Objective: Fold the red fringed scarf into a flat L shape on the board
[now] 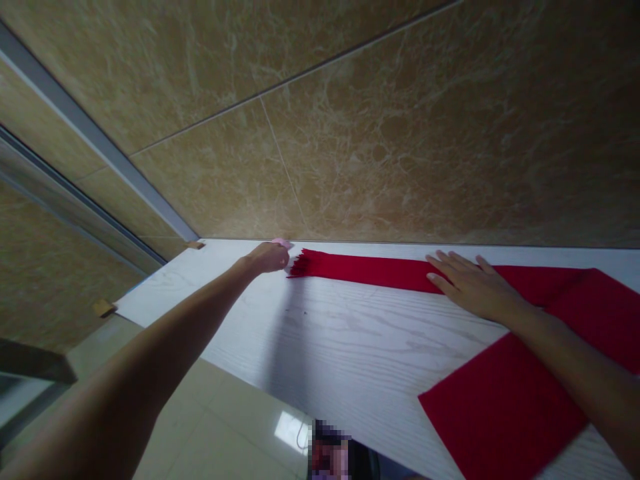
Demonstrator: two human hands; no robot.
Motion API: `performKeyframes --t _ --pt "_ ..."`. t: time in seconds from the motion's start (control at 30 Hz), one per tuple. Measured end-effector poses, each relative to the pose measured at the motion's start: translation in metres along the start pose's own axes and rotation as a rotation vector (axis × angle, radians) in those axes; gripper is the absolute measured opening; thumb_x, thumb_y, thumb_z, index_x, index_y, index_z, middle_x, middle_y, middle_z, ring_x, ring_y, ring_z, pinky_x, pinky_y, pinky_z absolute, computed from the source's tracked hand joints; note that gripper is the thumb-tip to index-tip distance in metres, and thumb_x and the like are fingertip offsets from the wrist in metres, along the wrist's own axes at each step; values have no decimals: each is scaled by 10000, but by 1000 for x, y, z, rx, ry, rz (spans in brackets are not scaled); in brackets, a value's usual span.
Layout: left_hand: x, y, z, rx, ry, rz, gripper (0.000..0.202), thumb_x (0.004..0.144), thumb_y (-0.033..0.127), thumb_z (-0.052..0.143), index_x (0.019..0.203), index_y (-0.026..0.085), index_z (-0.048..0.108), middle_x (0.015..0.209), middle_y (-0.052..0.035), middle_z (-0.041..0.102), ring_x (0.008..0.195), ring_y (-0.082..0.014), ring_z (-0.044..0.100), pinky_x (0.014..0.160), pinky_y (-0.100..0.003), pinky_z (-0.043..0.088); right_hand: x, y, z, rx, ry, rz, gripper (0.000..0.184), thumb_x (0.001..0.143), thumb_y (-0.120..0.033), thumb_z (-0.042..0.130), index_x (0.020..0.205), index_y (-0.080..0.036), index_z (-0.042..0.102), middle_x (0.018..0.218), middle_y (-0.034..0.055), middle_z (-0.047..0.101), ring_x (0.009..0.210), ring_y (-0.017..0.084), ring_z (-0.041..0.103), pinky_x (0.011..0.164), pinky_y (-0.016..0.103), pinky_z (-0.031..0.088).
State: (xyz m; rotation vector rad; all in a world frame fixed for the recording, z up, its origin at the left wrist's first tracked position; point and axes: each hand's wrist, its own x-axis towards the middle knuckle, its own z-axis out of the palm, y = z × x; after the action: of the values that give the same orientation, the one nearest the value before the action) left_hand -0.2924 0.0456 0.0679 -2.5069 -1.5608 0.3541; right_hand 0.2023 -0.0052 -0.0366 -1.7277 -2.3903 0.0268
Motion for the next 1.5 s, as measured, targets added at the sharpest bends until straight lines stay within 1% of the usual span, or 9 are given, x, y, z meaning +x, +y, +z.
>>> performKeyframes --t 0.1,0.23,0.37,0.5,0.8,1.07,1.3,1.4,1.5 --pt "-5 -7 -1 22 -25 -118 173 871 148 677 833 218 830 931 -90 826 778 -210 728 670 -271 470 0 -1 -2 -7 -26 7 768 1064 -577 227 1685 -220 502 1745 123 430 1624 380 388 1315 696 288" --pt "4 17 -13 -31 1 -111 236 973 276 651 1101 256 848 1116 -57 841 945 -210 763 737 -257 500 0 -2 -1 -7 -32 25 788 1059 -584 222 1693 -202 491 1747 129 425 1634 379 369 1324 686 278" --pt "23 54 -25 -85 50 44 261 962 302 645 1104 269 861 1148 -41 838 1060 -222 753 849 -268 538 1 1 3 -1 6 -2 752 1059 -570 250 1675 -231 517 1727 123 463 1617 388 399 1302 710 306" --pt "35 70 -26 -45 18 78 226 930 302 675 1049 296 868 1138 -27 834 1117 -233 744 856 -272 541 1 4 4 -7 16 -23 748 1066 -588 239 1669 -251 526 1722 120 468 1602 388 426 1285 717 330" --pt "36 65 -24 -5 -71 104 263 903 217 643 1007 313 865 1091 -3 844 1024 -207 749 833 -267 528 0 -2 -2 -25 -43 20 804 1059 -598 205 1701 -201 482 1754 117 405 1636 369 369 1327 680 269" --pt "24 41 -22 71 -112 -60 160 874 231 690 874 265 846 976 -37 836 912 -204 750 781 -263 514 0 -4 -3 -32 -37 24 778 1066 -581 209 1699 -221 484 1749 108 416 1633 358 379 1325 677 280" --pt "9 10 -20 118 -100 -228 176 841 131 716 942 197 844 983 -107 831 930 -267 773 809 -313 558 -1 -6 -4 -37 -38 16 771 1069 -544 219 1694 -181 487 1749 130 414 1636 352 373 1326 683 270" --pt "14 20 -24 93 -91 -220 250 908 160 657 1050 203 858 1094 -116 839 994 -277 777 820 -324 563 0 -4 -3 -30 -40 16 770 1068 -546 228 1688 -177 498 1748 131 414 1635 362 372 1324 687 274" --pt "28 45 -28 45 -57 -139 297 985 255 608 1156 268 850 1211 -55 832 1127 -240 753 897 -288 549 0 -4 -3 -29 -37 20 769 1069 -554 231 1691 -190 498 1745 125 418 1629 374 382 1318 693 285"
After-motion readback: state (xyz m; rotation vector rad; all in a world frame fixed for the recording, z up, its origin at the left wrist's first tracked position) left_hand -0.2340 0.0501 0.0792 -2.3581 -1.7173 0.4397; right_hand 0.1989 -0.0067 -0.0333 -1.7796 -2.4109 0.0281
